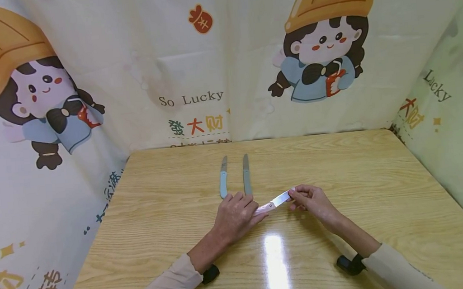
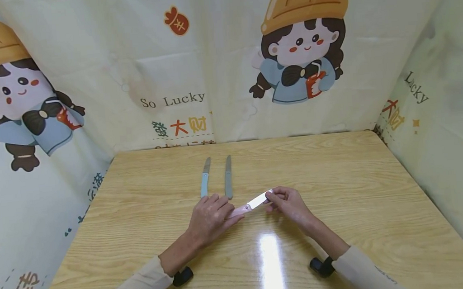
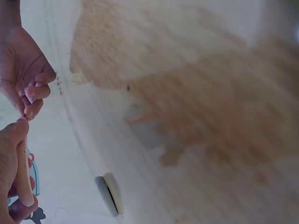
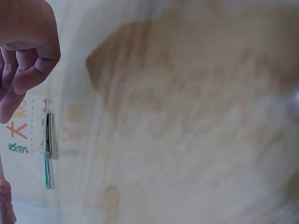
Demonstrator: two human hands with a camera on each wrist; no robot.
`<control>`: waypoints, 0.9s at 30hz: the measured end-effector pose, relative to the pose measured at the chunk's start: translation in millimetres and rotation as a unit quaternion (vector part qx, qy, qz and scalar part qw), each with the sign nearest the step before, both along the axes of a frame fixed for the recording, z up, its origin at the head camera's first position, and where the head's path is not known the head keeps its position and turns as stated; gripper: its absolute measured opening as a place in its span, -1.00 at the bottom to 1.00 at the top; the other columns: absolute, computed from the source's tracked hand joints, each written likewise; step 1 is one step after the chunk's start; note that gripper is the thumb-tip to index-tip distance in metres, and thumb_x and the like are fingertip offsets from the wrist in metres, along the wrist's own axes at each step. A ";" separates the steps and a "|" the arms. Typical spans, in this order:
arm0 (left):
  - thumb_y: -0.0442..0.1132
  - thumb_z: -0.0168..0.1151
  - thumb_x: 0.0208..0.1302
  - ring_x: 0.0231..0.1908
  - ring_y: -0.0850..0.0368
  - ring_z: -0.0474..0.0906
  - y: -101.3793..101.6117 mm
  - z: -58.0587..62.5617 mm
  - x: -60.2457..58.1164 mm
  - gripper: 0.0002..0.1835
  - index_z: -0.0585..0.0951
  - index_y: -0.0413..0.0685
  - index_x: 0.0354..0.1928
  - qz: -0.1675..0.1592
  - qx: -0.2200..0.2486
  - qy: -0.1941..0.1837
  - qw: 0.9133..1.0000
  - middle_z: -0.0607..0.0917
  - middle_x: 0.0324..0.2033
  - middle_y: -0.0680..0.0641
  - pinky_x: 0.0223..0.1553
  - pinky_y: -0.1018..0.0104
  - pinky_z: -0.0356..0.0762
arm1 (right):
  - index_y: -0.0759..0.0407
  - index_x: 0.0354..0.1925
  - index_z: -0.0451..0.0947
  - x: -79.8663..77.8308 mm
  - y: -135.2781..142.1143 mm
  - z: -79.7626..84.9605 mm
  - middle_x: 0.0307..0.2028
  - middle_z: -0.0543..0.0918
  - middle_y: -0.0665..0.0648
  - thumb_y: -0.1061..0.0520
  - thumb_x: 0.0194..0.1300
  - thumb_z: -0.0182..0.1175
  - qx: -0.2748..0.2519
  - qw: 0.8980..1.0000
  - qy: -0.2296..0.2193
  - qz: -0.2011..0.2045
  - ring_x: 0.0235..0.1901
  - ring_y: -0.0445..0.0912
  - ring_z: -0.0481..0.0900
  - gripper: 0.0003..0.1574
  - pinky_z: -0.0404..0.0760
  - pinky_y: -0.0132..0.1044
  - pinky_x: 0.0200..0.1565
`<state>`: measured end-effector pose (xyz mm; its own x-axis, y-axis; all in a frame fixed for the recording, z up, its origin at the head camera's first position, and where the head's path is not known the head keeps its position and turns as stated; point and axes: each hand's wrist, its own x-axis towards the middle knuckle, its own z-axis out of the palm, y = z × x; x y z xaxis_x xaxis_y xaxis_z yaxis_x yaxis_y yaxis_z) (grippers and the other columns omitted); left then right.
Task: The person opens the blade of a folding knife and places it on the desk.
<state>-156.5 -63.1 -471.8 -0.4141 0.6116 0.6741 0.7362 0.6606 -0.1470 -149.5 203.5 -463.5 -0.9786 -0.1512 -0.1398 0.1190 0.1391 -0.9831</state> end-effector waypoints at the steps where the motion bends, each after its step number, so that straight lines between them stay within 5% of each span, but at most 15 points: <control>1: 0.17 0.49 0.17 -0.51 0.16 0.47 -0.1 -0.3 -0.1 -0.61 0.68 0.03 -0.50 0.001 0.002 -0.001 1.000 0.60 -0.52 0.09 -0.49 0.27 0.41 | 0.50 -0.01 0.50 0.3 -0.4 -0.3 -0.24 0.75 0.23 0.09 0.54 0.17 -0.002 1.000 -0.001 -0.001 -0.35 -0.03 0.72 -0.59 0.60 -0.29 -0.25; 12: 0.13 0.50 0.17 -0.46 0.17 0.55 -1.4 0.7 1.0 -0.63 0.70 -0.01 -0.47 0.008 0.016 -0.029 0.999 0.65 -0.46 0.07 -0.46 0.28 0.50 | 0.43 -0.09 0.51 1.0 -5.7 -6.5 -0.26 0.75 0.26 0.06 0.56 0.14 0.004 1.000 -0.007 -0.001 -0.35 -0.08 0.65 -0.62 0.47 -0.35 -0.34; 18: 0.17 0.42 0.23 -0.54 0.22 0.54 -1.4 1.4 -2.1 -0.62 0.67 0.03 -0.45 0.009 -0.046 -0.041 0.998 0.64 -0.52 0.10 -0.49 0.28 0.38 | 0.44 -0.09 0.47 -4.6 -13.4 -1.9 -0.26 0.75 0.26 0.09 0.55 0.14 -0.004 1.000 -0.007 -0.011 -0.29 -0.04 0.67 -0.65 0.55 -0.30 -0.29; 27: 0.08 0.45 0.24 -0.65 0.32 0.40 3.7 9.9 -1.2 -0.70 0.73 0.00 -0.40 0.002 -0.035 -0.120 0.992 0.68 -0.53 0.10 -0.61 0.39 0.33 | 0.44 -0.02 0.51 -9.3 -13.7 6.2 -0.29 0.74 0.22 0.01 0.55 0.16 -0.026 1.000 0.013 -0.009 -0.25 -0.01 0.70 -0.56 0.62 -0.17 -0.16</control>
<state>-157.7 -59.4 -461.9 -0.5611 0.6511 0.5112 0.7525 0.6585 -0.0128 -158.8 189.8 -457.3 -0.9843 -0.1401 -0.1071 0.0956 0.0860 -0.9917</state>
